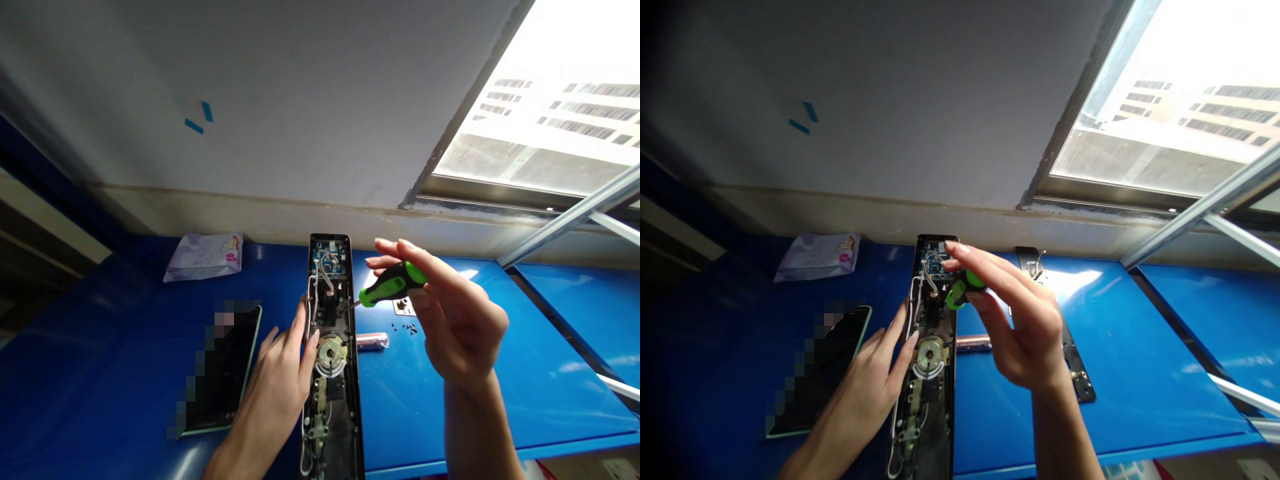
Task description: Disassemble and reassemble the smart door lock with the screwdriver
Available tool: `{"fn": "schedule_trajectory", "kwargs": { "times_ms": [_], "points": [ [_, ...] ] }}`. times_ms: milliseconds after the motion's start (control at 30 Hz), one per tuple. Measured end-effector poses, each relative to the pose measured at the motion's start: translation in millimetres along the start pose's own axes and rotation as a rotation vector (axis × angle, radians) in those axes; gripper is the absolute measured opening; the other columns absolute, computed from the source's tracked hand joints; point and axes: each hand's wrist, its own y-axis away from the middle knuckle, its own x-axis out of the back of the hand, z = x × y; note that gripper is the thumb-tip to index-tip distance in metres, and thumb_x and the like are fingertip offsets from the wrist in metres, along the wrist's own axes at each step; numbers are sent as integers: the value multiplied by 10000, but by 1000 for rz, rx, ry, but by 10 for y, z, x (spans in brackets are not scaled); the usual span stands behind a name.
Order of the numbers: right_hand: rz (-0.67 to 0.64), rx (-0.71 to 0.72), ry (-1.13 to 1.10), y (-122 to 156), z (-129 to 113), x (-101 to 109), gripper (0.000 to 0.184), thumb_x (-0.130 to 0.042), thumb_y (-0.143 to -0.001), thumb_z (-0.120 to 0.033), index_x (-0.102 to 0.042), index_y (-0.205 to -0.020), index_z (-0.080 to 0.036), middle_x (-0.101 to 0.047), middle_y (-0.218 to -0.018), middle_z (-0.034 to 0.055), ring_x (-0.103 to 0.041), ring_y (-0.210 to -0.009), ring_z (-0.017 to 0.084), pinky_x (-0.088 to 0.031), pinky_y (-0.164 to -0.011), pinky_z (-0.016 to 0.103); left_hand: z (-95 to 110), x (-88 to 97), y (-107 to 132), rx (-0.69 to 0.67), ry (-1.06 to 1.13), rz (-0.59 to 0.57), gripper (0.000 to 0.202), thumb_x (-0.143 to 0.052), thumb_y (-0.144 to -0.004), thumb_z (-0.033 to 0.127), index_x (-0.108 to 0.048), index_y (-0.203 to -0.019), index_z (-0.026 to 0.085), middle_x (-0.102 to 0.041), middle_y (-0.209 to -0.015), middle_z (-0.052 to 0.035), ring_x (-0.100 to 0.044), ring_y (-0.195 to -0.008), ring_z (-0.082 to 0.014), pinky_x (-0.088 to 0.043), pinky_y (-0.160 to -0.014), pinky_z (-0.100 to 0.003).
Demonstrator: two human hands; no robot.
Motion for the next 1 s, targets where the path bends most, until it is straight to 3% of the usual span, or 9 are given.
{"fn": "schedule_trajectory", "kwargs": {
  "times_ms": [133, 200, 300, 367, 533, 700, 800, 867, 1000],
  "points": [
    [105, 66, 125, -15, 3, -17, 418, -854, -861, -196, -789, -1243, -354, -731, -991, 36, -714, -839, 201, -626, -621, 356, -14, -25, -3, -10, 7, -2, 596, -340, -1117, 411, -467, -1587, 68, -759, -1319, -177, -739, -1217, -322, -643, -992, -457],
    [96, 26, 130, -27, -6, -19, 353, -780, -936, -256, -775, -1278, -347, -702, -1035, 53, -691, -817, 188, -616, -614, 356, -31, -37, -17, -29, 3, 14, 594, -338, -1118, 407, -483, -1573, 54, -753, -1331, -187, -742, -1209, -326, -644, -985, -456],
    [-5, -36, 39, -32, -27, -19, 432, -536, -1052, -169, -678, -1423, -338, -719, -1308, 89, -748, -1036, 242, -671, -817, 453, -56, -48, -32, -48, -10, 39, 579, -355, -1115, 406, -496, -1571, 77, -732, -1380, -169, -724, -1245, -328, -630, -1018, -461],
    [-25, -11, 18, -30, -37, -17, 474, -589, -1017, -115, -676, -1424, -342, -747, -1300, 78, -753, -1092, 256, -678, -856, 461, -62, -45, -33, -48, -10, 35, 567, -363, -1115, 395, -488, -1580, 96, -722, -1403, -156, -718, -1257, -320, -620, -1042, -459],
    [57, 43, 143, -58, -61, -14, 425, -854, -869, -234, -777, -1264, -374, -683, -997, 39, -697, -842, 188, -631, -617, 331, -58, -34, -27, -38, 7, 26, 549, -369, -1116, 388, -489, -1582, 122, -730, -1394, -139, -715, -1264, -313, -617, -1049, -463],
    [-73, -21, 93, -89, -55, -11, 504, -525, -1037, -115, -630, -1472, -348, -668, -1456, 71, -672, -1300, 279, -632, -996, 496, -83, -75, -11, -50, -4, 47, 567, -372, -1115, 407, -479, -1587, 112, -726, -1399, -148, -701, -1285, -333, -612, -1052, -492],
    [36, 10, 78, -74, -11, 0, 483, -718, -939, -100, -731, -1340, -369, -768, -1126, 38, -749, -958, 221, -655, -754, 398, -86, -98, 7, -35, -12, 33, 565, -353, -1120, 395, -461, -1595, 109, -746, -1362, -154, -716, -1264, -323, -570, -1108, -517],
    [113, 37, 144, -61, 10, 12, 474, -849, -838, -122, -788, -1234, -375, -699, -920, 6, -666, -775, 173, -584, -606, 333, -79, -103, 16, -19, -25, 18, 557, -346, -1124, 382, -441, -1606, 121, -773, -1307, -150, -754, -1190, -305, -524, -1152, -549],
    [34, -12, 137, -39, 1, 39, 422, -639, -999, -166, -714, -1373, -347, -720, -1180, 65, -706, -1004, 225, -626, -788, 423, -41, -65, 31, -13, -60, 17, 550, -354, -1123, 390, -444, -1603, 139, -788, -1263, -147, -783, -1077, -288, -544, -1105, -535]
  ]
}}
